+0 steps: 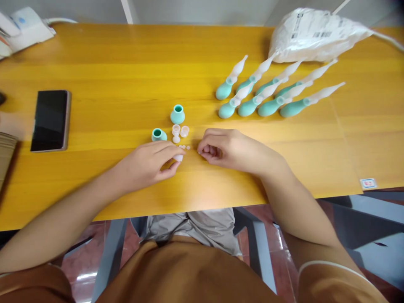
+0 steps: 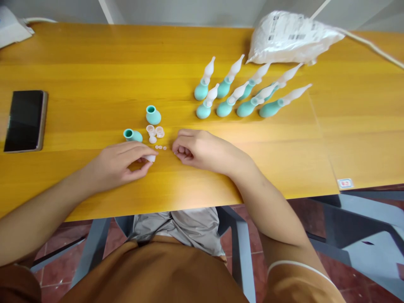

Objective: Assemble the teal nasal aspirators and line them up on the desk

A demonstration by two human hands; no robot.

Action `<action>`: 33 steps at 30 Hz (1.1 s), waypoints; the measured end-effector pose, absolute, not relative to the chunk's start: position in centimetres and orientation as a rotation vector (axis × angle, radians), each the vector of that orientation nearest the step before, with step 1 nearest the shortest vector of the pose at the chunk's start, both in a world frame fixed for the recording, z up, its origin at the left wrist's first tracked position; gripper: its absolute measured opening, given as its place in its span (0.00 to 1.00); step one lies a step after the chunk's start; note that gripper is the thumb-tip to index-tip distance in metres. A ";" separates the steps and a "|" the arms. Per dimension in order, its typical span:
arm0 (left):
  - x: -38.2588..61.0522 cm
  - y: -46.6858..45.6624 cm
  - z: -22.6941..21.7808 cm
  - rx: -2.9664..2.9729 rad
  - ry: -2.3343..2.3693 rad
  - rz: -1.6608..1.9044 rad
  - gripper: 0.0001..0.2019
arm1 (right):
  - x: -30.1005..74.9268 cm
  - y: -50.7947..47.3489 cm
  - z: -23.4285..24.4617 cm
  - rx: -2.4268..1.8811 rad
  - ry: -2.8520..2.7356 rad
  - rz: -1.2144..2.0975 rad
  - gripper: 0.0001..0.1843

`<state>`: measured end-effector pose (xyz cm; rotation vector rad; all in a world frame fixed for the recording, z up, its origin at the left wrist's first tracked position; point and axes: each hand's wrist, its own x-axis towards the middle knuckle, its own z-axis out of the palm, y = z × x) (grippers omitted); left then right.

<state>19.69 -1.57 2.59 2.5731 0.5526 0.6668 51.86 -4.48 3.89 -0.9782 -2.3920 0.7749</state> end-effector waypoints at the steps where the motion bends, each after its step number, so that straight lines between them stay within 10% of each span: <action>1: 19.7 -1.6 2.7 2.553 0.555 0.667 0.11 | 51.8 -4.6 4.0 -0.956 -2.384 0.785 0.10; 33: 20.8 -2.7 3.9 1.576 0.667 0.504 0.12 | 49.6 -5.9 3.3 -0.681 -2.141 0.568 0.05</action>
